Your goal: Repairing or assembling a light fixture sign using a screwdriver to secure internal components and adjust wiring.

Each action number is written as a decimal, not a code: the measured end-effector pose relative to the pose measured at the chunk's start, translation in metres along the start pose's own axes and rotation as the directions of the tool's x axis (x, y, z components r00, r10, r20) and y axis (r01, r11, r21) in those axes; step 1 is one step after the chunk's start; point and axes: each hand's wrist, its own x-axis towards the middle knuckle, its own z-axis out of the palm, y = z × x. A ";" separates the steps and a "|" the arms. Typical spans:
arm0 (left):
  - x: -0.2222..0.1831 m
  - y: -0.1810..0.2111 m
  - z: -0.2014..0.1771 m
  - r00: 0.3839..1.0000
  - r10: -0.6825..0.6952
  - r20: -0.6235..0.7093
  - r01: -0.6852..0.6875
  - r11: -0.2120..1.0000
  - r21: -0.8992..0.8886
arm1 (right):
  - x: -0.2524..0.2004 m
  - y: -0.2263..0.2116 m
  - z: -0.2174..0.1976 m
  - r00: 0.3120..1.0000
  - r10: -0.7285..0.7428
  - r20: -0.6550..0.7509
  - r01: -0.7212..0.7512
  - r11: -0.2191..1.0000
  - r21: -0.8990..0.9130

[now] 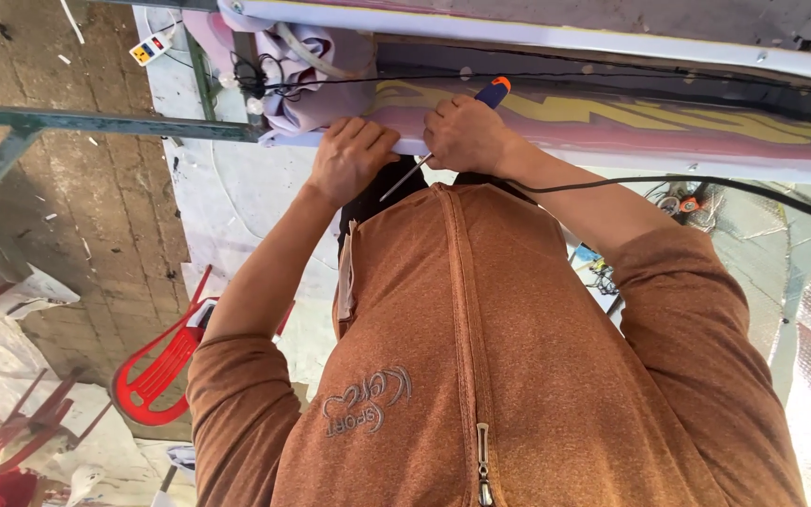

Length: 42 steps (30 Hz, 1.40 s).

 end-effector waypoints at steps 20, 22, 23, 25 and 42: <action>-0.016 -0.014 0.006 0.996 -0.028 0.082 0.031 0.999 -0.035 | -0.007 -0.001 -0.067 0.910 0.236 0.342 -0.292 0.948 0.124; -0.011 -0.011 0.006 0.997 -0.024 0.072 0.029 0.997 -0.065 | -0.028 -0.007 -0.075 0.938 0.242 0.249 -0.274 0.957 0.099; -0.008 -0.010 0.007 0.998 -0.022 0.056 0.027 0.996 -0.090 | -0.037 -0.010 -0.080 0.959 0.240 0.152 -0.253 0.965 0.067; -0.012 -0.007 0.024 0.999 0.008 0.044 -0.003 0.995 -0.101 | -0.038 -0.018 -0.055 0.963 0.271 0.006 -0.271 0.961 0.053; 0.010 -0.004 0.022 0.987 0.128 0.095 -0.125 0.992 -0.035 | -0.016 -0.023 0.002 0.959 0.211 -0.191 -0.213 0.977 0.007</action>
